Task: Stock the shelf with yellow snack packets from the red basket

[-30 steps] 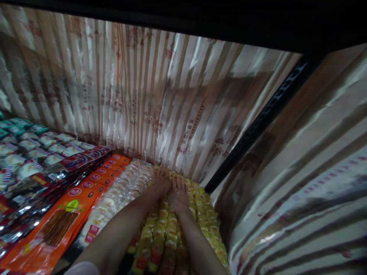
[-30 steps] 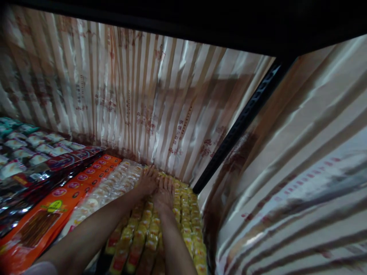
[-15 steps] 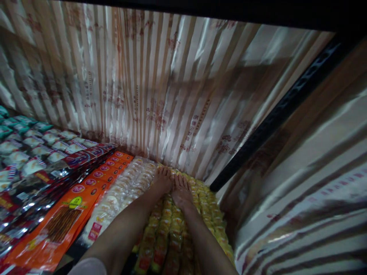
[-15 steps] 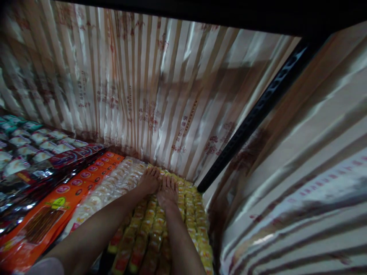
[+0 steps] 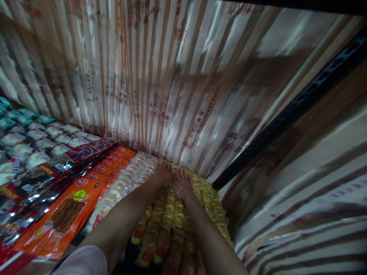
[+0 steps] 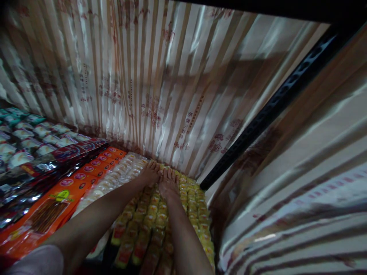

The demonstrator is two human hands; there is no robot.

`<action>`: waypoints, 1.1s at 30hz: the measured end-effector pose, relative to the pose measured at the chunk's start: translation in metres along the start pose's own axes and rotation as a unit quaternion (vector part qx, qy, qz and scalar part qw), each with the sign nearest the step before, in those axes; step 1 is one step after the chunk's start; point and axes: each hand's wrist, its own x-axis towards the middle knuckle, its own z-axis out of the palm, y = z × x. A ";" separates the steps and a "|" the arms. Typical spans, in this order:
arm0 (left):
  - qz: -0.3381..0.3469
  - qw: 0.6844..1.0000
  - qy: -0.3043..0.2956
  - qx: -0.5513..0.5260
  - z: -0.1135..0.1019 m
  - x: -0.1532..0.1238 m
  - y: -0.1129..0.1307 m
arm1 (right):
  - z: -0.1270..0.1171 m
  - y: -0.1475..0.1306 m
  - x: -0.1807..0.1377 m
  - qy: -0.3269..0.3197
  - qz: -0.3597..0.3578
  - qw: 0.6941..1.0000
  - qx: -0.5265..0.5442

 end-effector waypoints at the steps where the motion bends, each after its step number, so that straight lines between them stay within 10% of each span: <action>1: 0.007 1.000 0.005 -0.001 -0.002 -0.003 -0.001 | -0.004 -0.001 -0.003 0.003 0.001 1.000 0.001; 12: 0.019 0.999 -0.023 -0.018 -0.008 -0.090 -0.002 | -0.003 -0.025 -0.079 0.009 0.004 1.000 0.010; 22: 0.009 0.998 -0.051 -0.025 -0.012 -0.097 0.001 | -0.005 -0.031 -0.086 -0.020 0.009 1.000 0.012; 28: 0.026 0.995 0.079 -0.061 -0.045 -0.142 0.021 | -0.014 -0.021 -0.122 0.120 -0.025 0.991 0.055; 33: 0.023 0.966 0.210 -0.151 -0.027 -0.231 0.053 | 0.012 -0.014 -0.190 0.254 -0.072 0.955 0.134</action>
